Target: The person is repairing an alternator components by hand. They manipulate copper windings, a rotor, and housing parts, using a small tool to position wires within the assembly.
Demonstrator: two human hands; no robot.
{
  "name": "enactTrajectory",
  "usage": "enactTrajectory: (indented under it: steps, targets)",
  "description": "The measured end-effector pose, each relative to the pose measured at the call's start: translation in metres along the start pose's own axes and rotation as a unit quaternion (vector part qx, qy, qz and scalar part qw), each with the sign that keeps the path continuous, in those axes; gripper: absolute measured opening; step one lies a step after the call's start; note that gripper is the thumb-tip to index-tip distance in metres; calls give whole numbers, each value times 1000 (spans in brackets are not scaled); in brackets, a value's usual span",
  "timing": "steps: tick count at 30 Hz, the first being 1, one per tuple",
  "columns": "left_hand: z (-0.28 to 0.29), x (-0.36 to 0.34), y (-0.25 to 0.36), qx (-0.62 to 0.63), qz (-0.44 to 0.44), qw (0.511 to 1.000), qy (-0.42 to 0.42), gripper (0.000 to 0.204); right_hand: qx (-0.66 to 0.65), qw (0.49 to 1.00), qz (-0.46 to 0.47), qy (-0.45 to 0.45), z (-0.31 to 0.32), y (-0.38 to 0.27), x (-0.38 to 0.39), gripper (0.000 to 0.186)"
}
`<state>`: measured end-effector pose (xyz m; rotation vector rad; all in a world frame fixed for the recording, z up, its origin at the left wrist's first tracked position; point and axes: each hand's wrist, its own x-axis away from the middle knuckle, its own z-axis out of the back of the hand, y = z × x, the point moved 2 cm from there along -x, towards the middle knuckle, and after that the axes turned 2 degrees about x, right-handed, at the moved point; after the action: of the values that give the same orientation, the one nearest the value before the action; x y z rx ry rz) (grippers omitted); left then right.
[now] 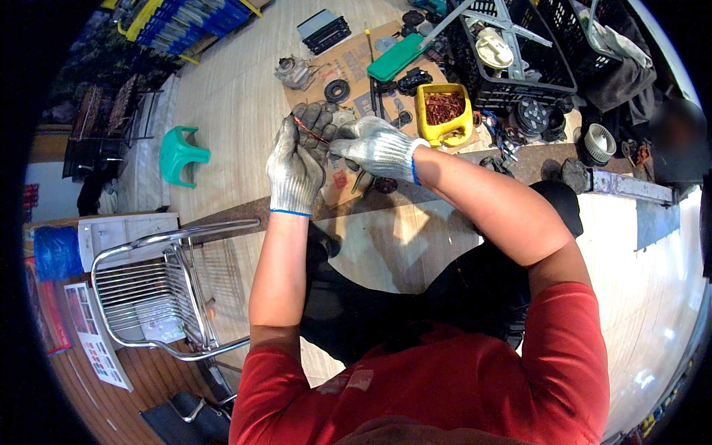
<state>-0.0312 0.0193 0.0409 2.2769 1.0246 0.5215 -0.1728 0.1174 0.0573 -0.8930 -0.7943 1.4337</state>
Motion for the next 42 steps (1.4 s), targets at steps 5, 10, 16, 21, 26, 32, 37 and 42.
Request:
enactTrajectory:
  steps: [5, 10, 16, 21, 26, 32, 37, 42]
  targets:
    - [0, 2, 4, 58, 25, 998, -23, 42, -7, 998, -26, -60, 4, 9, -1, 20]
    - [3, 5, 9, 57, 46, 997, -7, 41, -21, 993, -37, -106, 9, 9, -1, 27]
    - [17, 14, 15, 23, 127, 986, -100, 39, 84, 974, -86, -192, 27, 8, -9, 34]
    - [7, 23, 20, -201, 167, 956, -136, 33, 67, 963, -180, -189, 48, 3, -10, 33]
    - [2, 29, 10, -393, 151, 906, -36, 35, 89, 982, -135, -101, 55, 7, -14, 46]
    - [-4, 23, 2, -409, 100, 907, -27, 38, 113, 992, -4, -47, 55, -11, -5, 48]
    - [11, 9, -5, -252, 36, 967, -11, 40, 85, 995, 32, -48, 43, -16, 0, 36]
    - [9, 7, -1, -114, 24, 993, 9, 43, 74, 995, 34, -57, 18, -2, -5, 28]
